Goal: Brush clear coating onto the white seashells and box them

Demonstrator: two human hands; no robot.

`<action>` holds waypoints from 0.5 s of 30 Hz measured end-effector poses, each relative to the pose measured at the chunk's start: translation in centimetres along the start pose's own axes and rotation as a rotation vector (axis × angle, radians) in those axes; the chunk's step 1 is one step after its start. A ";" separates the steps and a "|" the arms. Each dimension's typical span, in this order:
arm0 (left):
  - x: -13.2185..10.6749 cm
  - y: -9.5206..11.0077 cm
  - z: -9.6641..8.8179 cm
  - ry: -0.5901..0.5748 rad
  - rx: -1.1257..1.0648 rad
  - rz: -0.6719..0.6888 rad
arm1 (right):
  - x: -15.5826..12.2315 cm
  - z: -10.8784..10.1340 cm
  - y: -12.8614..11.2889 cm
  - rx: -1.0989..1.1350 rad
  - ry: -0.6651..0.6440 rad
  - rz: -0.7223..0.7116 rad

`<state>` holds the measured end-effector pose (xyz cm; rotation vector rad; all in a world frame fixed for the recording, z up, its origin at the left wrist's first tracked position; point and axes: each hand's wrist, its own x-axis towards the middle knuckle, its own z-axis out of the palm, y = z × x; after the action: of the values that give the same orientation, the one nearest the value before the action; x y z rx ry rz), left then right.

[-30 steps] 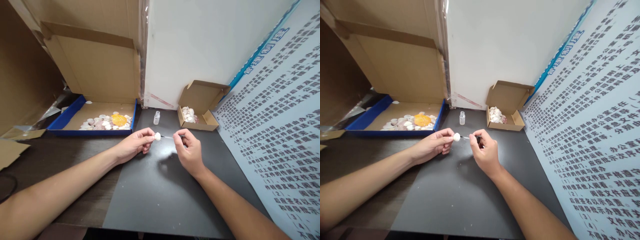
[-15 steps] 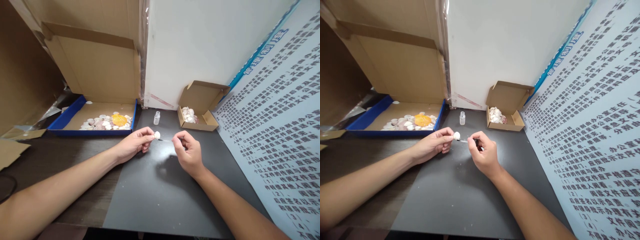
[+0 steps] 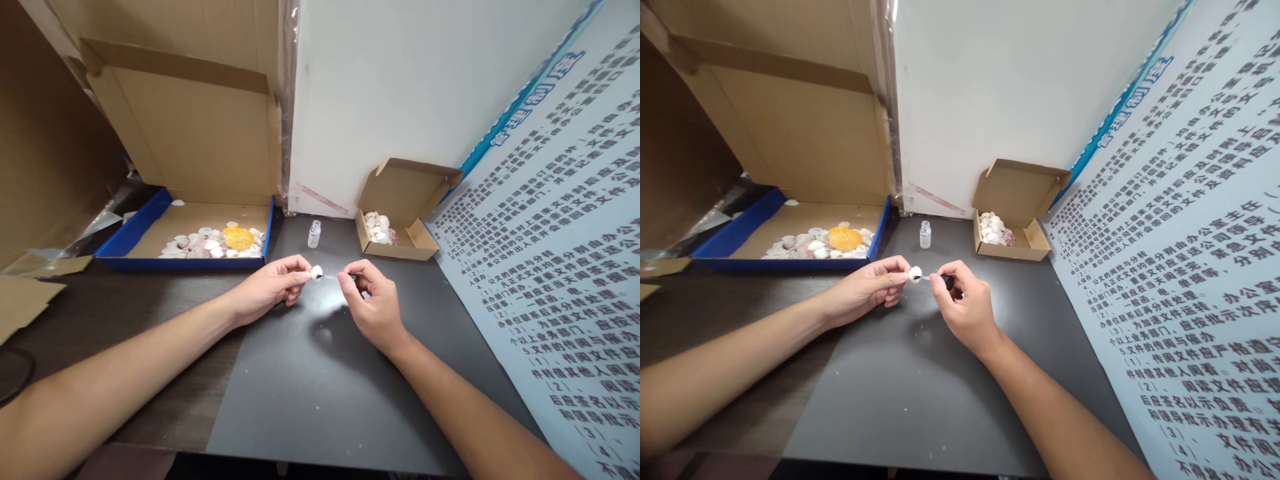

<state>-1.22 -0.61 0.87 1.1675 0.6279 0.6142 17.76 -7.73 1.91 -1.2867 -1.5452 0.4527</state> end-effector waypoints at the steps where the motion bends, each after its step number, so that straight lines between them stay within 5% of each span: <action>1: 0.0 0.0 0.0 -0.001 0.001 -0.002 | 0.0 0.0 0.0 -0.019 0.026 0.011; 9: 0.0 0.0 0.0 0.004 0.029 0.000 | 0.1 -0.1 0.1 0.056 -0.033 0.043; 15: 0.0 -0.1 -0.1 -0.009 0.058 0.013 | 0.0 -0.1 0.4 0.044 0.052 0.066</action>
<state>-1.24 -0.56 0.70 1.2287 0.6349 0.6046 18.04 -7.60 1.68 -1.3084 -1.4451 0.4891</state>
